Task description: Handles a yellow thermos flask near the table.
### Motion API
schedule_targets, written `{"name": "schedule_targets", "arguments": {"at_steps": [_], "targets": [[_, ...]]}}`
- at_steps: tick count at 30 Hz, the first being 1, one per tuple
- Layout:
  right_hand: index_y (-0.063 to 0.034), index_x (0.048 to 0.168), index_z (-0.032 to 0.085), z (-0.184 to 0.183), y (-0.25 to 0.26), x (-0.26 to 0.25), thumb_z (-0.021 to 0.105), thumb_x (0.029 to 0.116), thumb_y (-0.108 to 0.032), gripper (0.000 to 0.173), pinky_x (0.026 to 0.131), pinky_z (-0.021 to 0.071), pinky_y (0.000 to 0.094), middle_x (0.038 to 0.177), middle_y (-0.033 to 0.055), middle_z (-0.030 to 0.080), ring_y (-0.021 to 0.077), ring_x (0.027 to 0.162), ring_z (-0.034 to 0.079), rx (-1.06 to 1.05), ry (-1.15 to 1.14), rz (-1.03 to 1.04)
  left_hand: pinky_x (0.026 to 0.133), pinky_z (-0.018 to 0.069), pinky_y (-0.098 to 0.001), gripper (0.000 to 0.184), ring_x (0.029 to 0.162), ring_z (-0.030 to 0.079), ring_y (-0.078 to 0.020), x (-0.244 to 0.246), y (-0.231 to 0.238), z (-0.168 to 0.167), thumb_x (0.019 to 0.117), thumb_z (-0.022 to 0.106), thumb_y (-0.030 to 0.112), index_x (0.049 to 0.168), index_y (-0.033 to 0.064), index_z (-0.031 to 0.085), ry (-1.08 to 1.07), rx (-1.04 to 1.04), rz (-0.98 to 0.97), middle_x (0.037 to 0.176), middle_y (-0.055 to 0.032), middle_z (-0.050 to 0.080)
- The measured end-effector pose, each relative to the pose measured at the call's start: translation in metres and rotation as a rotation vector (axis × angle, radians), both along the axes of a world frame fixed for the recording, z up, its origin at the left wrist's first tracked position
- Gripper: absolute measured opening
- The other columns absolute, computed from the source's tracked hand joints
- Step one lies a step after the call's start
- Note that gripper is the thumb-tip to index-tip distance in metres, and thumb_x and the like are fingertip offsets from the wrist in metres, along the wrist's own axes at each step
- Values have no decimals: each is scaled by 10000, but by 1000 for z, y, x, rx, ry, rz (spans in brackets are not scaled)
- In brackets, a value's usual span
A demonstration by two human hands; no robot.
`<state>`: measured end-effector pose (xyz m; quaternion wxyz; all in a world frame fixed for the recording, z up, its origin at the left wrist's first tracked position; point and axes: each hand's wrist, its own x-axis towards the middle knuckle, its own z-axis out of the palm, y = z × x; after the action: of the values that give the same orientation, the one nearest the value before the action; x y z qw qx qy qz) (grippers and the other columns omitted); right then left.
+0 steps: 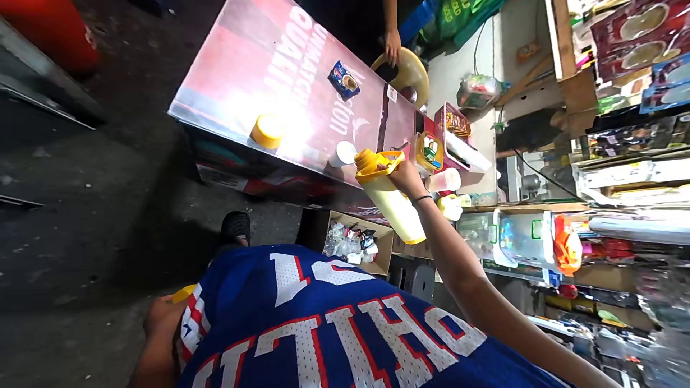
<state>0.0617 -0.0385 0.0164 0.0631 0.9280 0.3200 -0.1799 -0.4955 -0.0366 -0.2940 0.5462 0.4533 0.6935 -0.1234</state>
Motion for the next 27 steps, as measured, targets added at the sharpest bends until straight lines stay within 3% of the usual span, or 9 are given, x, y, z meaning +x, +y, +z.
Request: {"name": "schedule_targets", "arguments": {"at_steps": [6,9,12,17,20,22,25,27], "targets": [[-30,848,677,0,-1,-5,606,953,-628,612,733,526,626,820,185,676,377,837,685,-4,2,-11,1077,408,-649,557,1281,547,-494,3,6,13,946,755,242,1343,-97,560,-5,47,85,1327,-366,577],[-31,855,679,-3,-3,-6,616,943,-633,612,722,526,625,817,186,675,376,827,683,13,11,-23,1107,414,-602,717,1319,532,-455,6,12,22,897,806,326,1414,-64,497,-35,191,240,1378,-337,556],[-32,872,689,-6,-6,-6,613,945,-633,610,749,530,622,834,188,682,377,844,686,15,22,-24,1090,435,-603,771,1295,548,-443,9,22,20,862,823,394,1406,-44,496,-53,313,298,1360,-321,566],[-26,871,692,-11,-15,-9,592,965,-619,608,748,530,618,814,185,681,373,834,690,79,18,-5,1024,474,-554,741,1164,592,-404,40,62,57,961,727,379,1442,-92,418,-236,374,382,1292,-336,570],[-11,849,676,-17,-31,-15,591,962,-632,636,724,525,603,776,182,656,366,789,672,206,25,-58,988,514,-564,625,1113,637,-396,79,92,94,994,697,324,1413,-85,481,-393,375,279,1305,-325,583],[-9,858,647,-21,-51,-29,587,942,-675,674,636,513,595,747,196,620,377,720,644,343,40,-106,971,537,-561,530,1080,666,-373,115,109,123,1001,688,281,1378,-60,540,-552,407,158,1285,-291,616],[-22,897,652,-22,-74,-47,634,924,-656,634,576,491,563,711,171,598,334,637,594,518,89,-192,926,588,-494,498,1050,696,-279,187,130,172,990,700,260,1396,13,551,-840,448,8,1271,-202,649],[-45,880,671,-22,-89,-57,661,926,-619,576,580,493,543,697,139,605,296,620,588,607,95,-221,913,594,-461,514,1041,695,-249,244,139,211,971,714,258,1390,8,551,-981,516,-120,1230,-185,668]]}}
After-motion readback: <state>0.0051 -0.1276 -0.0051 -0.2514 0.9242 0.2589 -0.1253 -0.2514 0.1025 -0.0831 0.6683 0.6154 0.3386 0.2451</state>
